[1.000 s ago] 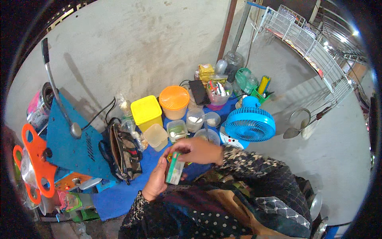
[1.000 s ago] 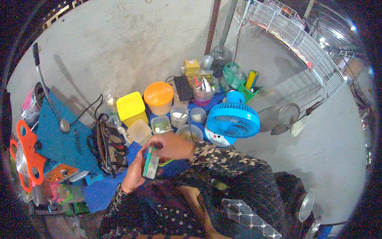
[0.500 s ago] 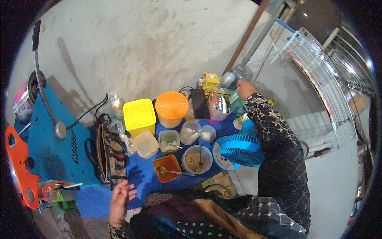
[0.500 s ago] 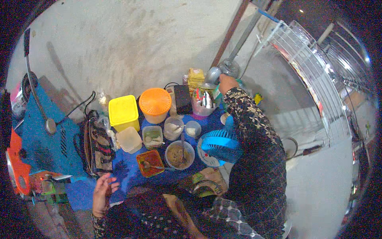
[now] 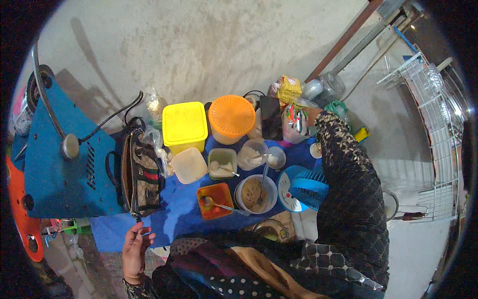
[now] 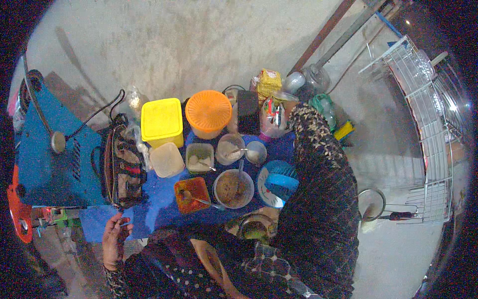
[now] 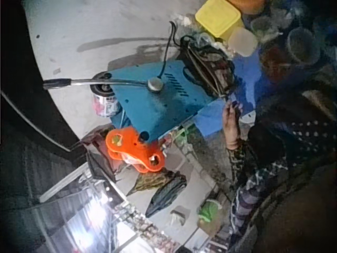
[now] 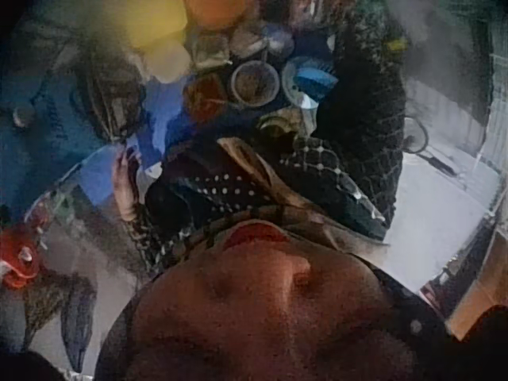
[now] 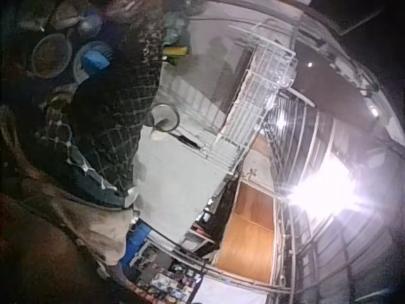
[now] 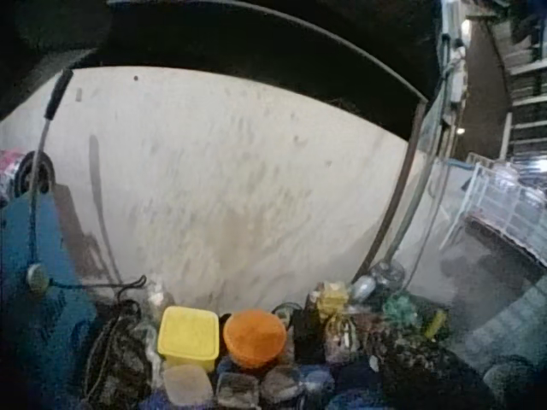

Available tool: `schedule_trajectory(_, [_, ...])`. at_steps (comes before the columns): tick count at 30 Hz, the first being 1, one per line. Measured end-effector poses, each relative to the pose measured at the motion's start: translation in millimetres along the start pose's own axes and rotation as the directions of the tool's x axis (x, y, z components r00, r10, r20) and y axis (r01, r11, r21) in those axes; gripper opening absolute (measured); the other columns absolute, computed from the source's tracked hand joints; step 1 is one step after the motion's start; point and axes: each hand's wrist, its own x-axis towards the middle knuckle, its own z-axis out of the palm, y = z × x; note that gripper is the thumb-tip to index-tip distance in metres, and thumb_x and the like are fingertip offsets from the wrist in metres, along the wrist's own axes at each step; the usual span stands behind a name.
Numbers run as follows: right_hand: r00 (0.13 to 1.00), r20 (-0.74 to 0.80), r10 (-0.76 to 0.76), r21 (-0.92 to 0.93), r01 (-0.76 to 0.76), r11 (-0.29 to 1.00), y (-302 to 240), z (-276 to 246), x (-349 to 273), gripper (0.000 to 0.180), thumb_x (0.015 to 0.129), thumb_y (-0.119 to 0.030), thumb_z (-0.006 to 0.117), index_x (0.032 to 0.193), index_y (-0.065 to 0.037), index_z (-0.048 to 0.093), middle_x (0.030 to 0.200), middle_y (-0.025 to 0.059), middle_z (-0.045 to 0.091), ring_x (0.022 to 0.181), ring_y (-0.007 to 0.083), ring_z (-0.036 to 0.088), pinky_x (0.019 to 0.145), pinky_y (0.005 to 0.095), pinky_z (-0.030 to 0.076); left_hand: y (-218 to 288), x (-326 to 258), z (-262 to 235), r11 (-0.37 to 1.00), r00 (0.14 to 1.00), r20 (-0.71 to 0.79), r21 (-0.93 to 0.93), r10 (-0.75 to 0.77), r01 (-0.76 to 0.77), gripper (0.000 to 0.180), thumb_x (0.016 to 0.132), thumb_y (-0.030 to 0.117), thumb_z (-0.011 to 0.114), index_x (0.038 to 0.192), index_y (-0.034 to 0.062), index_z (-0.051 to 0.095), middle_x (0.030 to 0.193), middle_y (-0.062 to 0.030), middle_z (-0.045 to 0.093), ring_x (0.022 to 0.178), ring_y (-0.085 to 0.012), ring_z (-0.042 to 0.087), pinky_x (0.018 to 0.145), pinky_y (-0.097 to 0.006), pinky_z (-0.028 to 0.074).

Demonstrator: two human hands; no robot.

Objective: The person organizes various items in a small shop or food stall. They reach for packets on a wall display, handle a small box, and arrange yellow plastic straws into a green container. They also move a small blue fan and wipe a cutting board with a cloth.

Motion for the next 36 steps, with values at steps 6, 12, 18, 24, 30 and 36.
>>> schedule_trajectory(6, [0.982, -0.001, 0.191, -0.15, -0.189, 0.97, -34.8, -62.3, -4.5, 0.033, 0.076, -0.028, 0.059, 0.106, -0.014, 0.064, 0.097, 0.0135, 0.064, 0.092, 0.0322, 0.06, 0.08, 0.0411, 0.047, -0.9, 4.0, 0.5, 1.0, 0.998, 0.067, 0.023, -0.004, 0.002, 0.04, 0.092, 0.025, 0.05, 0.126, 0.0039, 0.041, 0.114, -0.0117, 0.052, 0.096, -0.02, 0.058, 0.083, -0.031, 0.045])
schedule_trajectory(12, [0.991, -0.126, 0.045, 0.097, -0.032, 0.995, -132.2, -181.2, -100.6, 0.037, 0.08, -0.024, 0.056, 0.114, -0.009, 0.058, 0.103, 0.0179, 0.06, 0.097, 0.0355, 0.056, 0.086, 0.0422, 0.044, -7.9, 8.4, -1.5, 0.999, 0.969, 0.244, 0.006, 0.032, -0.035, 0.04, 0.092, 0.027, 0.05, 0.126, 0.005, 0.043, 0.117, -0.0113, 0.051, 0.096, -0.0198, 0.057, 0.083, -0.031, 0.045])
schedule_trajectory(18, [0.91, -0.392, 0.135, 0.418, 0.045, 0.907, -221.7, -197.3, -231.1, 0.027, 0.082, -0.027, 0.056, 0.095, -0.004, 0.063, 0.091, 0.0175, 0.063, 0.085, 0.033, 0.06, 0.074, 0.0414, 0.047, -13.6, -11.7, -30.6, 0.998, 0.925, 0.376, 0.019, 0.05, -0.061, 0.038, 0.093, 0.026, 0.049, 0.125, 0.0045, 0.043, 0.117, -0.0113, 0.051, 0.096, -0.0193, 0.057, 0.084, -0.031, 0.045])
schedule_trajectory(24, [0.94, -0.066, 0.335, 0.758, -0.171, 0.63, -293.8, -119.2, -344.6, 0.017, 0.081, -0.02, 0.057, 0.088, -0.005, 0.062, 0.084, 0.0139, 0.063, 0.081, 0.0291, 0.061, 0.071, 0.0372, 0.047, -36.3, -49.0, -83.0, 0.999, 0.906, 0.423, 0.011, 0.028, -0.036, 0.037, 0.093, 0.025, 0.049, 0.124, 0.0045, 0.044, 0.116, -0.0118, 0.051, 0.096, -0.0192, 0.057, 0.084, -0.03, 0.045])
schedule_trajectory(30, [0.887, 0.102, 0.45, 0.808, -0.338, 0.483, -314.1, 40.4, -363.3, 0.028, 0.076, -0.006, 0.056, 0.104, -0.005, 0.06, 0.085, 0.0081, 0.062, 0.075, 0.0181, 0.058, 0.069, 0.0304, 0.047, -64.9, -76.5, -120.5, 1.0, 0.889, 0.457, 0.024, -0.021, 0.012, 0.037, 0.093, 0.025, 0.047, 0.124, 0.0052, 0.042, 0.115, -0.0116, 0.051, 0.098, -0.0223, 0.057, 0.085, -0.034, 0.046])
schedule_trajectory(36, [0.853, -0.331, 0.404, 0.482, -0.215, 0.849, -309.3, 105.5, -314.3, 0.033, 0.076, -0.007, 0.052, 0.108, -0.008, 0.058, 0.111, 0.0152, 0.056, 0.103, 0.0325, 0.054, 0.085, 0.042, 0.045, -60.1, -92.9, -116.6, 0.991, 0.941, 0.327, 0.129, -0.084, 0.043, 0.034, 0.094, 0.023, 0.046, 0.122, 0.004, 0.044, 0.113, -0.0103, 0.053, 0.097, -0.0205, 0.057, 0.083, -0.032, 0.045])
